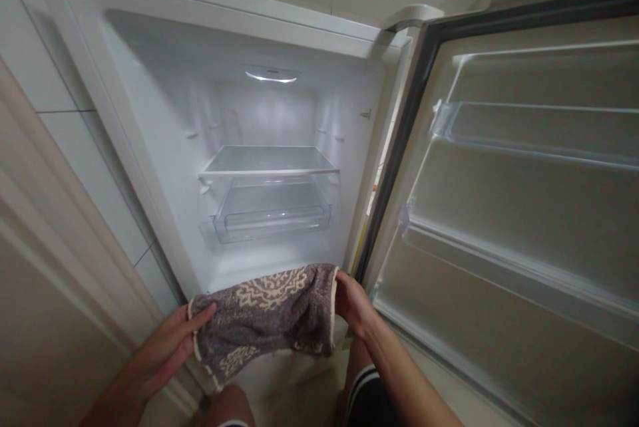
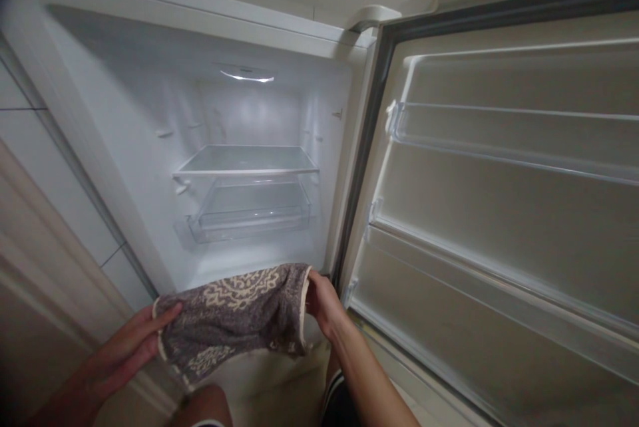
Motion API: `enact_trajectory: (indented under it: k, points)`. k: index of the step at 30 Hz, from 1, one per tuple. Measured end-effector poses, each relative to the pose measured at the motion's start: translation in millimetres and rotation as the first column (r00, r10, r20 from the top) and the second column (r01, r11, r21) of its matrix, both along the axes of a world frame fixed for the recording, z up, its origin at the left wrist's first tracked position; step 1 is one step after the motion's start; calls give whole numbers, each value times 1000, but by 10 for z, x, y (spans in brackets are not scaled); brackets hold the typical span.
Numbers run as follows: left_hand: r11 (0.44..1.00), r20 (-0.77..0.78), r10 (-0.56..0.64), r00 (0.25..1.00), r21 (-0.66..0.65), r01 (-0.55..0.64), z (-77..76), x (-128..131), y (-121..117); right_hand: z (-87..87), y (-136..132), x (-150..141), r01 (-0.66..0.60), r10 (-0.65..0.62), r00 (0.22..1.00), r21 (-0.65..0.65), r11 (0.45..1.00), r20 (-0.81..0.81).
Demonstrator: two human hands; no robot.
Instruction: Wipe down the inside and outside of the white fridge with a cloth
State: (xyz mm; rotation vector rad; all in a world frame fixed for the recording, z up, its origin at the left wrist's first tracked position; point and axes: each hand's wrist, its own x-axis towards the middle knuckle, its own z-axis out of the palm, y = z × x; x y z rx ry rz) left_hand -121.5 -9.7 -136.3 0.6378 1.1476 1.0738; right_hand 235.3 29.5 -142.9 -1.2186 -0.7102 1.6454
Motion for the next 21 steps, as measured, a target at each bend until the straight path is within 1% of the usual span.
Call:
enact_trajectory:
  k: [2, 3, 4, 6, 7, 8, 9, 10, 12, 13, 15, 17, 18, 19, 20, 21]
  points:
    - [998, -51, 58, 997, 32, -56, 10, 67, 28, 39, 12, -88, 35, -37, 998, -39, 999, -46]
    - [994, -88, 96, 991, 59, -91, 19, 123, 43, 54, 6, -154, 47, -49, 997, -22, 999, -61]
    - [988, -125, 132, 983, 92, -122, 31, 198, 56, 65, -7, -238, 58, -57, 996, 22, 998, -63]
    - [974, -181, 173, 968, 174, -142, 59, 402, 74, 78, -56, -449, 45, -46, 999, 186, 981, 1]
    - [966, -200, 177, 964, 225, -130, 74, 525, 79, 82, -90, -568, 17, -39, 997, 283, 959, 72]
    - [954, -222, 175, 959, 279, -109, 89, 652, 80, 86, -130, -689, -18, -50, 984, 378, 926, 169]
    - [938, -251, 178, 952, 334, -87, 104, 776, 78, 91, -173, -803, -62, -83, 955, 466, 882, 284]
    - [919, -285, 195, 939, 387, -73, 117, 888, 72, 97, -220, -904, -111, -138, 907, 543, 832, 398]
    - [877, -352, 251, 902, 477, -57, 138, 1059, 51, 110, -307, -1053, -218, -274, 774, 647, 731, 571]
    - [859, -383, 277, 881, 510, -48, 145, 1114, 37, 113, -344, -1097, -280, -330, 703, 671, 686, 630]
    - [836, -443, 308, 842, 548, -17, 148, 1170, 5, 104, -391, -1135, -411, -401, 570, 671, 617, 717]
    - [831, -500, 307, 810, 555, 27, 138, 1183, -23, 79, -409, -1129, -510, -481, 437, 650, 563, 760]
    - [831, -513, 297, 805, 555, 47, 129, 1183, -33, 67, -411, -1118, -546, -531, 380, 647, 532, 757]
    - [830, -508, 283, 813, 555, 58, 119, 1182, -39, 60, -412, -1104, -579, -575, 340, 647, 496, 744]
    - [829, -484, 263, 834, 556, 61, 108, 1180, -40, 60, -416, -1089, -611, -606, 318, 646, 458, 729]
    - [830, -447, 238, 862, 555, 58, 96, 1176, -38, 68, -422, -1071, -637, -621, 314, 645, 423, 718]
